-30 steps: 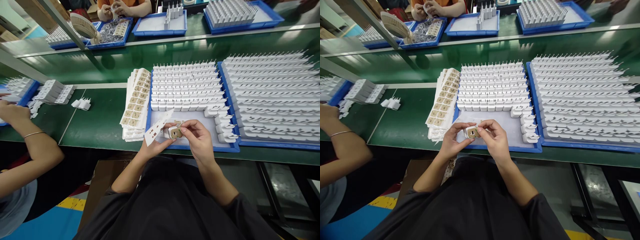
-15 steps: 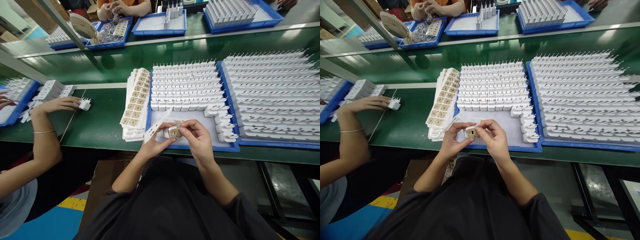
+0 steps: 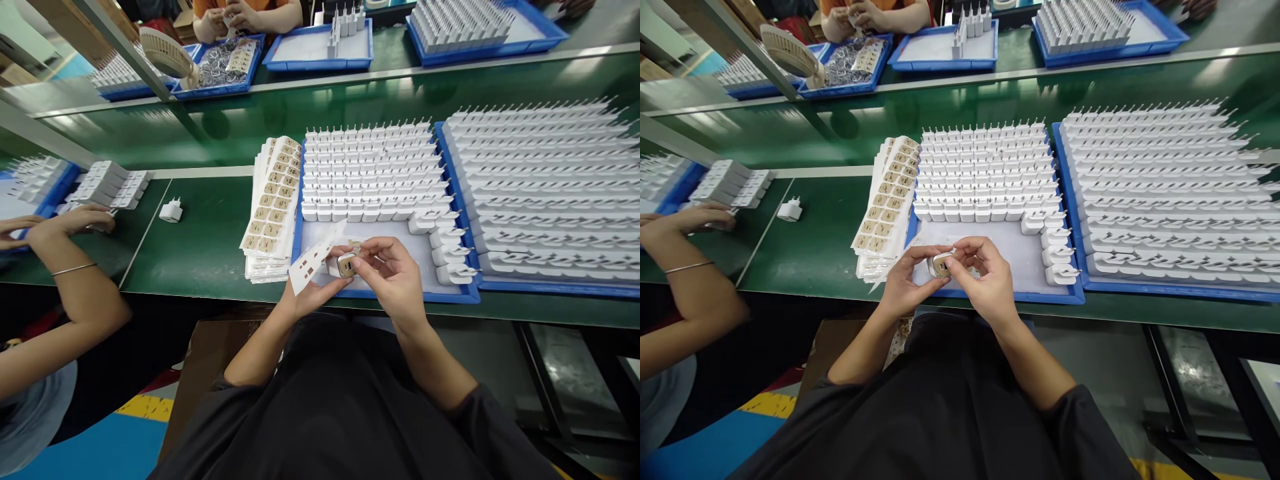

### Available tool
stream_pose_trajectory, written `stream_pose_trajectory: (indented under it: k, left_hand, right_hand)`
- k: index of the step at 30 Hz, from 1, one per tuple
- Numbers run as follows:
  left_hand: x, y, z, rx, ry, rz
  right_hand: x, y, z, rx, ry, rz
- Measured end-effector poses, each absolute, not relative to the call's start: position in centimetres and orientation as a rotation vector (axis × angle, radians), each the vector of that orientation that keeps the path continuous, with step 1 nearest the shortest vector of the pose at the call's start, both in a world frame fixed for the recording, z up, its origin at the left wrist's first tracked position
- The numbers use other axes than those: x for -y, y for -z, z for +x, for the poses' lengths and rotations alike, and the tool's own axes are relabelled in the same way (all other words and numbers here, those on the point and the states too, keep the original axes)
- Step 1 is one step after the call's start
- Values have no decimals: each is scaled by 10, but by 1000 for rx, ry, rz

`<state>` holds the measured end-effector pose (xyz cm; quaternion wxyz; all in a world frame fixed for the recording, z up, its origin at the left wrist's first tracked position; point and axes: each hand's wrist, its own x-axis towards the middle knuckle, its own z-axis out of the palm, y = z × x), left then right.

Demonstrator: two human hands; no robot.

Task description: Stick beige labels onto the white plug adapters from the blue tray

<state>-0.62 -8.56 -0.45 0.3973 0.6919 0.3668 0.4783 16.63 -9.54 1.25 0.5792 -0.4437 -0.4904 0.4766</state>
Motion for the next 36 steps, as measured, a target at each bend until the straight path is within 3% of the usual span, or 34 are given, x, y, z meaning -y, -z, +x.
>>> stream_pose_trajectory:
  k: [10,27,33,36]
  left_hand:
    - [85,4,-5,-952,-1269,1793]
    - [85,3,-4,-986,-1322,1947]
    - [86,9,-6,-1159,-1305,1835]
    - [87,11,-7,-1171,-1278,1762]
  right_hand:
    - [99,-18,163,1264,-896,-1097]
    - [100,-15,161,1264,-895,-1068]
    - [106,-14,161,1294,-584,-1010]
    - [105,-17,163,1228,-734,-1005]
